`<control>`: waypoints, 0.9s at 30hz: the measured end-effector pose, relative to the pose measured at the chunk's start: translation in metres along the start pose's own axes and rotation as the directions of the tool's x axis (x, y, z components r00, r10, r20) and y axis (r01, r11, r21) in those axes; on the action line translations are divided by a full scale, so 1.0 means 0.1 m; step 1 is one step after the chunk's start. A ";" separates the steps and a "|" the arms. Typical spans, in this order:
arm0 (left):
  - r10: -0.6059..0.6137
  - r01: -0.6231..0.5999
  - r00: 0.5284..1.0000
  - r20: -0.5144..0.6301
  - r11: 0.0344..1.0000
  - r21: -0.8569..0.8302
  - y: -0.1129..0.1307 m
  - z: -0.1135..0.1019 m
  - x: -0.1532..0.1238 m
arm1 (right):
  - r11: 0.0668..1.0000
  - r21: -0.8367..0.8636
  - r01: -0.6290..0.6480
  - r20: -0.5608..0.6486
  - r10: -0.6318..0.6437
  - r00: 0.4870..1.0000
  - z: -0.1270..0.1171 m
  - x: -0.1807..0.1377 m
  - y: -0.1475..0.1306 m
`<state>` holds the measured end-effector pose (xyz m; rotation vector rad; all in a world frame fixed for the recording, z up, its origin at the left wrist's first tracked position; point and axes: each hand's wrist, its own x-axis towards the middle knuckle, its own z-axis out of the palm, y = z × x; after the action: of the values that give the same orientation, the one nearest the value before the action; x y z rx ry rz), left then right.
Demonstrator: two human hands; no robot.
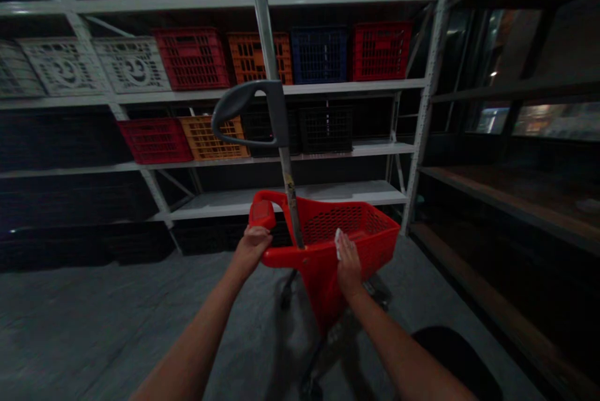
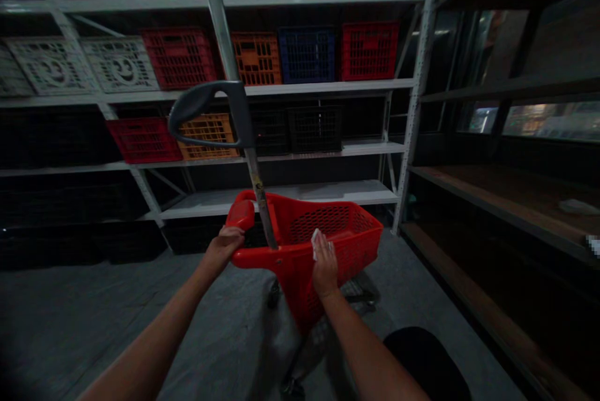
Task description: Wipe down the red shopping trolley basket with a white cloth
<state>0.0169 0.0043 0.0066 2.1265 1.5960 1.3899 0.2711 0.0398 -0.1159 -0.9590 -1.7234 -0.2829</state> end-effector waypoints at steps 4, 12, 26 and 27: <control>0.051 -0.051 0.998 0.030 0.999 -0.019 0.02 -0.03 -0.01 | 0.977 0.116 -0.179 -0.020 0.183 0.983 0.06 0.13 -0.44; 0.160 -0.171 0.979 0.127 0.982 0.084 0.00 -0.30 -0.10 | 0.969 0.248 -0.017 0.300 -0.060 0.952 -0.19 0.21 -0.64; 0.053 -0.126 0.991 0.124 0.696 0.707 0.53 -0.33 -0.44 | 0.921 0.381 -0.084 0.292 -0.033 0.956 0.05 1.25 -0.49; 0.071 -0.144 0.989 0.130 0.665 0.733 0.53 -0.29 -0.46 | 0.912 0.410 -0.015 0.371 -0.151 0.916 0.17 1.26 -0.60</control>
<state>0.0319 -0.0674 0.0275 2.6762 2.3108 0.6581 0.2057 0.0693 0.0052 -0.6723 -2.0817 0.2425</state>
